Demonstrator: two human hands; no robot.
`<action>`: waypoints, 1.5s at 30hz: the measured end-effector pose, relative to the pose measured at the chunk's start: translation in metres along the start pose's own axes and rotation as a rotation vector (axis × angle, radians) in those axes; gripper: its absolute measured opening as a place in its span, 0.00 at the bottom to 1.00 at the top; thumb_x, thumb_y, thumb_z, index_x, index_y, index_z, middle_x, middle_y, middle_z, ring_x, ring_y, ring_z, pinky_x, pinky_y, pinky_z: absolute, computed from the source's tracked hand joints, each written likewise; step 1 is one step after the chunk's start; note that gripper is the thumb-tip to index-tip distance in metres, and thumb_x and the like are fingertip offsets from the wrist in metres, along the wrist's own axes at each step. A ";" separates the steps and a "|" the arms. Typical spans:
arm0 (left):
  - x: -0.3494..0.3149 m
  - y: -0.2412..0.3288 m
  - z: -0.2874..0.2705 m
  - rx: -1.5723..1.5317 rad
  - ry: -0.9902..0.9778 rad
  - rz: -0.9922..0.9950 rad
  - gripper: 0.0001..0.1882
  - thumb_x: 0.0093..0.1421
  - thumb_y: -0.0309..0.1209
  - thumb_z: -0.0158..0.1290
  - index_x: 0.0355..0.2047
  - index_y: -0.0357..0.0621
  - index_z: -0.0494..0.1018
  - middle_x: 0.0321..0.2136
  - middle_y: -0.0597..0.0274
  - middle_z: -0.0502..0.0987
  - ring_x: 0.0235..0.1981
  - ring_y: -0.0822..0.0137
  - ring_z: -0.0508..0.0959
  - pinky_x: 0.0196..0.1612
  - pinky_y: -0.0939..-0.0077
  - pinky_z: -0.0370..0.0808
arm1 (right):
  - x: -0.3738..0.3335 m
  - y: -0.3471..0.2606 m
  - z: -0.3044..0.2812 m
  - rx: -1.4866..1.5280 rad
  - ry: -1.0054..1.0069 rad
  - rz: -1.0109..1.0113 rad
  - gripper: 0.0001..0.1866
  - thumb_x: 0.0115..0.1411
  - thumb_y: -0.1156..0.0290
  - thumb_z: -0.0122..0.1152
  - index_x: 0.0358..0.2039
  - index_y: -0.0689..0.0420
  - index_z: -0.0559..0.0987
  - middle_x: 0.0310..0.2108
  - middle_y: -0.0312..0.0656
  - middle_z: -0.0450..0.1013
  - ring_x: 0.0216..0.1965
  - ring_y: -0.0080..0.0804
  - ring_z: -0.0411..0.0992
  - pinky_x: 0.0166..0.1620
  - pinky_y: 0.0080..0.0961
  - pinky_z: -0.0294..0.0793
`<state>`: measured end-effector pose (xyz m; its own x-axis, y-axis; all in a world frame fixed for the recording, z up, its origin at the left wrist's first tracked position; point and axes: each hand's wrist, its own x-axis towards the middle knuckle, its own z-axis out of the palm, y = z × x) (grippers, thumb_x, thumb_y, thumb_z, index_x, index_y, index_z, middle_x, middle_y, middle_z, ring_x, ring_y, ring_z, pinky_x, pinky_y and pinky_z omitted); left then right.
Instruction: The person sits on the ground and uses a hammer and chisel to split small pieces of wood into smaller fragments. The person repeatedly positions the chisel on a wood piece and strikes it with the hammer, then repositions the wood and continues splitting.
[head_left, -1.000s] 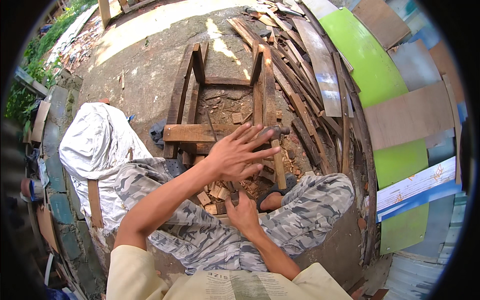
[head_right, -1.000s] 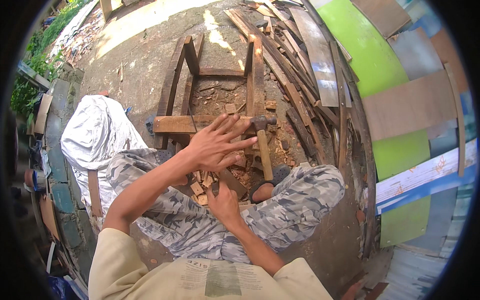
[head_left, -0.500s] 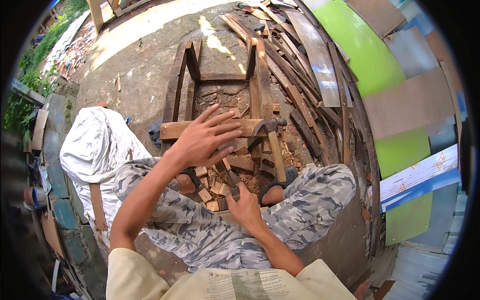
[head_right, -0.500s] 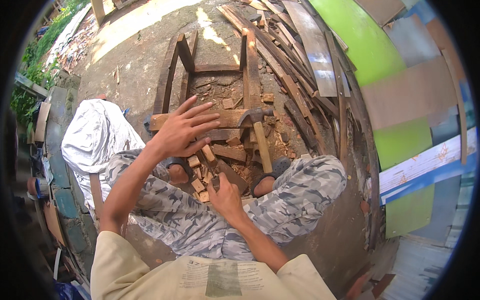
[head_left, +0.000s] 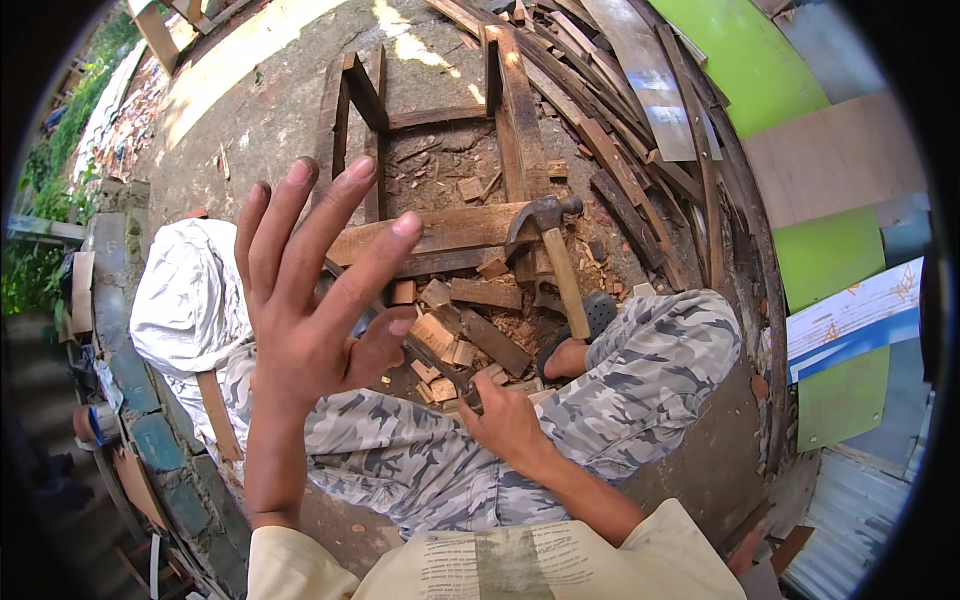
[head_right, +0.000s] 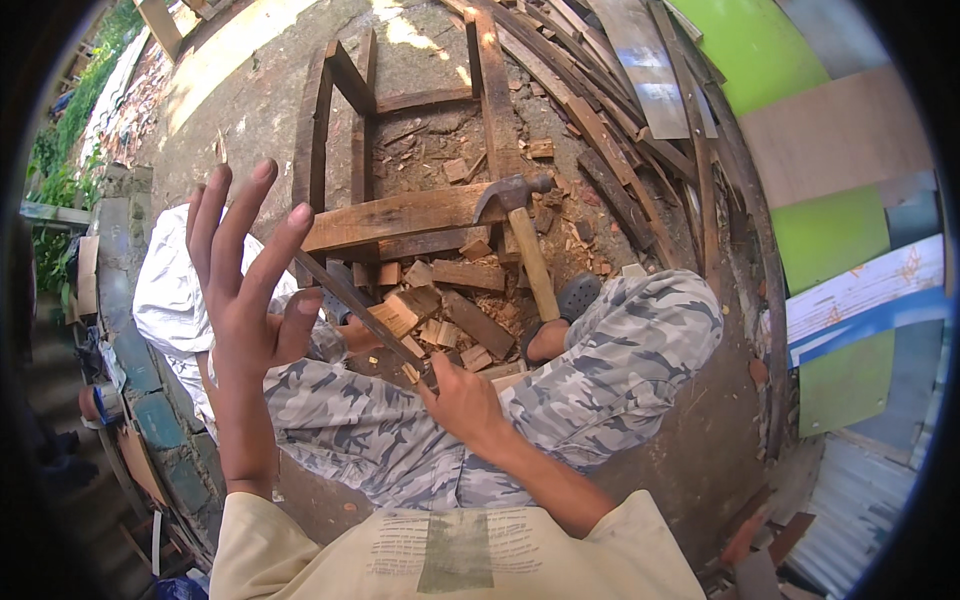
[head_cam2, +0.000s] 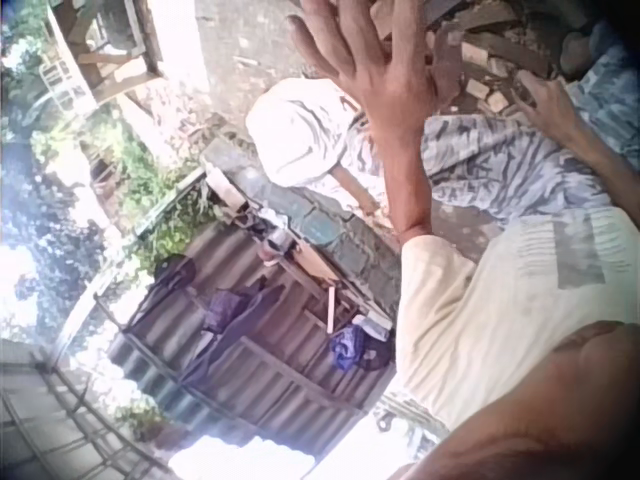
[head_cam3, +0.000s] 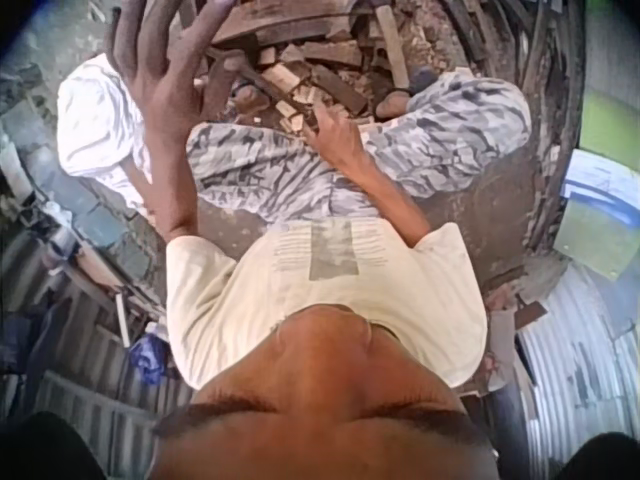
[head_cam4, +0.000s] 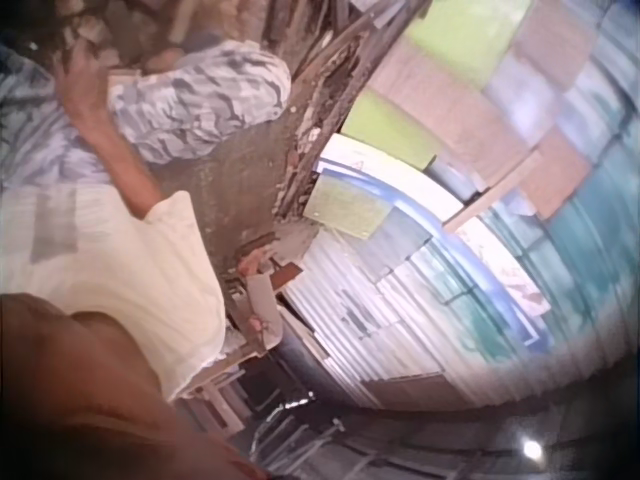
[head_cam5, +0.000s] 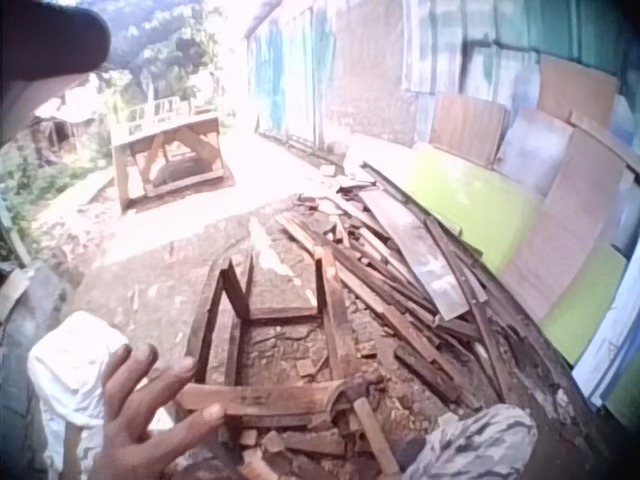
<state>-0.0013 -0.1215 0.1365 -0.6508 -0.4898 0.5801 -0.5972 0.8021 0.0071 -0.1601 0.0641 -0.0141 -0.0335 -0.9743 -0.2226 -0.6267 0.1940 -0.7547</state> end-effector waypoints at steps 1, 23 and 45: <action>0.001 0.004 0.008 0.009 0.056 0.030 0.26 0.68 0.56 0.42 0.62 0.69 0.71 0.68 0.56 0.62 0.73 0.50 0.49 0.74 0.52 0.37 | -0.001 0.000 0.001 -0.002 0.004 -0.003 0.17 0.57 0.67 0.67 0.40 0.62 0.71 0.24 0.58 0.77 0.27 0.60 0.77 0.31 0.49 0.78; 0.004 -0.025 0.078 -0.076 -0.101 -0.026 0.32 0.71 0.53 0.36 0.74 0.70 0.47 0.75 0.51 0.33 0.75 0.44 0.29 0.73 0.48 0.26 | 0.021 -0.003 -0.003 0.153 0.038 0.019 0.14 0.58 0.67 0.64 0.38 0.64 0.74 0.22 0.59 0.75 0.28 0.63 0.76 0.33 0.51 0.75; 0.029 0.010 0.061 -0.162 -0.116 0.064 0.33 0.70 0.50 0.41 0.73 0.78 0.45 0.76 0.66 0.39 0.76 0.56 0.30 0.74 0.54 0.23 | 0.029 -0.008 -0.002 0.173 0.040 0.005 0.12 0.60 0.68 0.62 0.33 0.65 0.72 0.24 0.60 0.76 0.31 0.63 0.76 0.32 0.50 0.74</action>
<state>-0.0548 -0.1485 0.1041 -0.7400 -0.4649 0.4860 -0.4760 0.8725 0.1098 -0.1577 0.0340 -0.0136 -0.0692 -0.9765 -0.2042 -0.4828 0.2119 -0.8497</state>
